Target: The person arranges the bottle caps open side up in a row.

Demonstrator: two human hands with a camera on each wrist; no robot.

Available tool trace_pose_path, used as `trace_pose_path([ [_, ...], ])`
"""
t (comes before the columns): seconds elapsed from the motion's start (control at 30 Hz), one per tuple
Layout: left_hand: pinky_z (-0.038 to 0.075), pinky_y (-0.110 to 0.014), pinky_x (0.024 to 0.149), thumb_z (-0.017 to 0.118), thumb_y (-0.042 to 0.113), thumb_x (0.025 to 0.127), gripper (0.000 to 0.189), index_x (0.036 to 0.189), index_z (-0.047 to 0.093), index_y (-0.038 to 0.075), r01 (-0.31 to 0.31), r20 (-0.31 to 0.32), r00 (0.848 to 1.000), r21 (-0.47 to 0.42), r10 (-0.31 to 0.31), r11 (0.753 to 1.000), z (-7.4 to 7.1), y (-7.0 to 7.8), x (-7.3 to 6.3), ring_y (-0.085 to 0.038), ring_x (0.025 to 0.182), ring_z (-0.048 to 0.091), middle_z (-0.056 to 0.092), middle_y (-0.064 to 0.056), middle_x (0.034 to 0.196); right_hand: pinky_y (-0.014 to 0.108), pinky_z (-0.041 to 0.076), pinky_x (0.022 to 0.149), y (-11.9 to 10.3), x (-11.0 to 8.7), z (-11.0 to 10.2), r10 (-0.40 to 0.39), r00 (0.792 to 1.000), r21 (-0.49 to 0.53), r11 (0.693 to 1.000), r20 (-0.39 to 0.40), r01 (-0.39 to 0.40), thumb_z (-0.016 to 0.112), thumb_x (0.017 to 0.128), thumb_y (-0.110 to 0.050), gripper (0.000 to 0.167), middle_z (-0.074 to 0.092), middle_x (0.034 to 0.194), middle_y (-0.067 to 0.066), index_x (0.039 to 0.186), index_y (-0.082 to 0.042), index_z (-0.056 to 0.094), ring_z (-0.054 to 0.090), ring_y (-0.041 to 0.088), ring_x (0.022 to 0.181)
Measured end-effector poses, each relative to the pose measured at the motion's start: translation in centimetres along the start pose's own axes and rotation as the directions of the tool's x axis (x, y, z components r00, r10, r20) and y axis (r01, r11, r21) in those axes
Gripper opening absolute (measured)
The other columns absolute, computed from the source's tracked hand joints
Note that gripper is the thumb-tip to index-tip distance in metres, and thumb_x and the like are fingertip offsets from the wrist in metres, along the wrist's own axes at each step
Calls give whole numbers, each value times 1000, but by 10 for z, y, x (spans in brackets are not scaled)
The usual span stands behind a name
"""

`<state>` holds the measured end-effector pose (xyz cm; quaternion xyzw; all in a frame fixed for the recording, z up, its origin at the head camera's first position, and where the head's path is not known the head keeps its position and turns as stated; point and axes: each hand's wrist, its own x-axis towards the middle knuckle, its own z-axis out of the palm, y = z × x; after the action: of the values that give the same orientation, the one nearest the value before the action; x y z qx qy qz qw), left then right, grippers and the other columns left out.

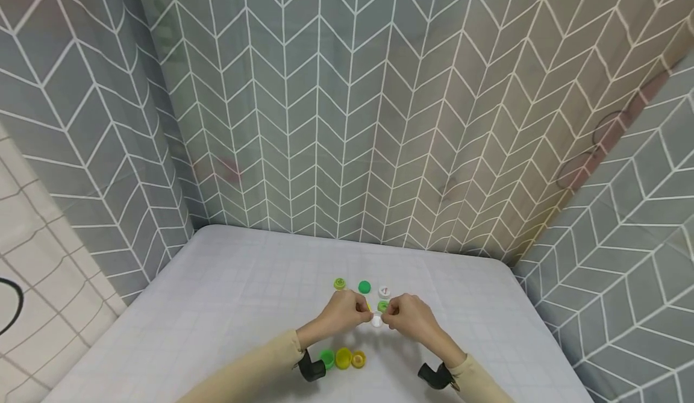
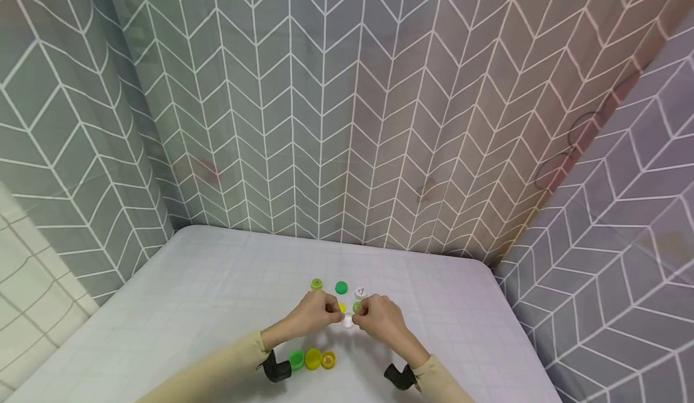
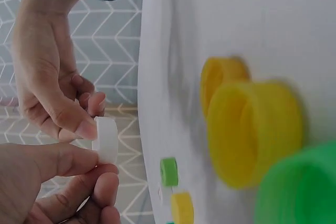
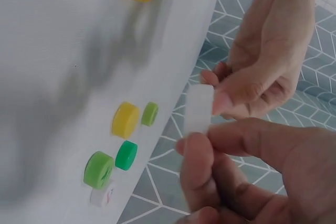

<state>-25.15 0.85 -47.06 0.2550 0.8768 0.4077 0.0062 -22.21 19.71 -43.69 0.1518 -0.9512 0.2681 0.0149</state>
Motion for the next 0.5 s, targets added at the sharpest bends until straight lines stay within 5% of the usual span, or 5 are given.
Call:
trace_pose_path([
  [0.07, 44, -20, 50, 74, 17, 80, 14, 66, 69, 14, 1, 21, 1000, 16, -1, 1000, 4, 2, -3, 0, 52, 49, 61, 11, 58, 22, 33, 47, 0, -4, -1, 6, 999, 4, 1000, 49, -7, 69, 76, -14, 12, 57, 53, -10, 65, -12, 68, 45, 6, 51],
  [0.17, 51, -33, 76, 74, 19, 79, 16, 64, 69, 17, 0, 55, 998, 64, -3, 998, 9, 4, -9, 0, 51, 48, 58, 14, 55, 22, 33, 49, 0, -8, 0, 23, 991, -7, 1000, 132, -22, 70, 77, -15, 14, 57, 54, -9, 64, -13, 66, 45, 7, 52],
  [0.27, 40, -50, 98, 74, 21, 79, 17, 64, 68, 20, 12, 101, 995, 87, -21, 996, 14, 5, -14, -2, 51, 47, 56, 14, 54, 22, 33, 49, 0, -13, 2, 29, 980, -16, 1000, 197, -26, 72, 76, -15, 17, 56, 55, -8, 63, -15, 63, 45, 8, 52],
  [0.5, 38, -51, 100, 75, 21, 79, 15, 66, 67, 22, 14, 168, 985, 95, -30, 995, 21, 5, -22, -3, 53, 49, 57, 16, 53, 22, 30, 49, 3, -17, 9, 29, 956, -55, 998, 292, -14, 73, 75, -15, 20, 50, 55, -10, 60, -16, 60, 41, 7, 53],
])
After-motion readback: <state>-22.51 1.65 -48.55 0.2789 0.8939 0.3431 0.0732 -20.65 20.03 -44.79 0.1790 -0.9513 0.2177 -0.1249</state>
